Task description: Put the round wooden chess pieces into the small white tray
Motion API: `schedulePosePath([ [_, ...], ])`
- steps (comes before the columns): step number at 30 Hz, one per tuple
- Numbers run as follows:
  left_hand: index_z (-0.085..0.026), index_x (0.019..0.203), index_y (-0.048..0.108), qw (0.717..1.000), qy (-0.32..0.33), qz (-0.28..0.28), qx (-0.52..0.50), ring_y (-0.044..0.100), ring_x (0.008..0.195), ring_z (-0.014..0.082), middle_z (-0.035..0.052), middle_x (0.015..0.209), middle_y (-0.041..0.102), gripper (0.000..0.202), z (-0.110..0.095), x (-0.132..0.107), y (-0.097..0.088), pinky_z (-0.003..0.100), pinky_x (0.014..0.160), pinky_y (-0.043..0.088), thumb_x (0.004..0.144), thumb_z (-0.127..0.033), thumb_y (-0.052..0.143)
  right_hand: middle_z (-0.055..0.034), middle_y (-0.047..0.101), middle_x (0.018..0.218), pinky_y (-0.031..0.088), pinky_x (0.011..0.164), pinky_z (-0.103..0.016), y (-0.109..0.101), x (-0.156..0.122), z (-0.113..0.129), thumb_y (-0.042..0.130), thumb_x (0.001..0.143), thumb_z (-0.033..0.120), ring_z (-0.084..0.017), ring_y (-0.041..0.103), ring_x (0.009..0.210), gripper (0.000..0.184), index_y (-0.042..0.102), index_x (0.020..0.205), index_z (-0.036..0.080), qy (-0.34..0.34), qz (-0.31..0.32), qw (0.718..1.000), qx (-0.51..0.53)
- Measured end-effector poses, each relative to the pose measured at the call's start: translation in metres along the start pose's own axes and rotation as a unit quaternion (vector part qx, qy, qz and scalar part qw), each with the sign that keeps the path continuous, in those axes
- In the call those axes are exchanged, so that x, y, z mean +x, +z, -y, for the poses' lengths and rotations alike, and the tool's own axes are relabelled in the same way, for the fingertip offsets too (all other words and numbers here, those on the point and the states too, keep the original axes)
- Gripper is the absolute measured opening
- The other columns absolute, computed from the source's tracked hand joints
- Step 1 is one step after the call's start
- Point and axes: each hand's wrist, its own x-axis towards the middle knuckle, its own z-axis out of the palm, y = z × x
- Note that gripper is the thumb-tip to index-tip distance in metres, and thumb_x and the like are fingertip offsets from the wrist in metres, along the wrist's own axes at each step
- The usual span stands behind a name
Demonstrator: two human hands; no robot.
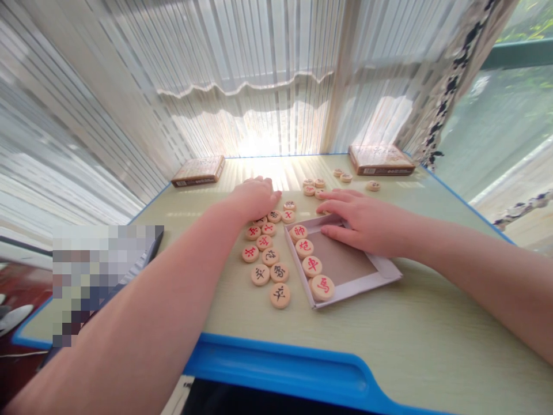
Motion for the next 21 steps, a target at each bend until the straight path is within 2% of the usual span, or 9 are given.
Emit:
schedulePosePath([
  [13,-0.019,0.129,0.041,1.000,-0.004,-0.005,0.002,0.039,0.124,0.0299,0.0137,0.136,0.042,0.050,0.0003,0.0007,0.0012,0.043,0.099,0.035,0.091,-0.047,0.027,-0.0070,0.047,0.138,0.036,0.102,-0.053,-0.0006,0.0005,0.0017,0.047,0.082,0.049,-0.031,0.042,0.125,0.043,0.061,0.114,0.025,0.004,0.005,1.000,0.001],
  [21,-0.017,0.131,0.041,1.000,-0.007,0.004,0.005,0.039,0.124,0.0318,0.0156,0.137,0.041,0.052,-0.0015,0.0001,0.0000,0.045,0.099,0.035,0.092,-0.047,0.026,-0.0076,0.046,0.139,0.035,0.102,-0.053,0.0009,0.0008,-0.0004,0.047,0.082,0.048,-0.032,0.042,0.125,0.043,0.060,0.115,0.024,0.005,0.011,1.000,-0.004],
])
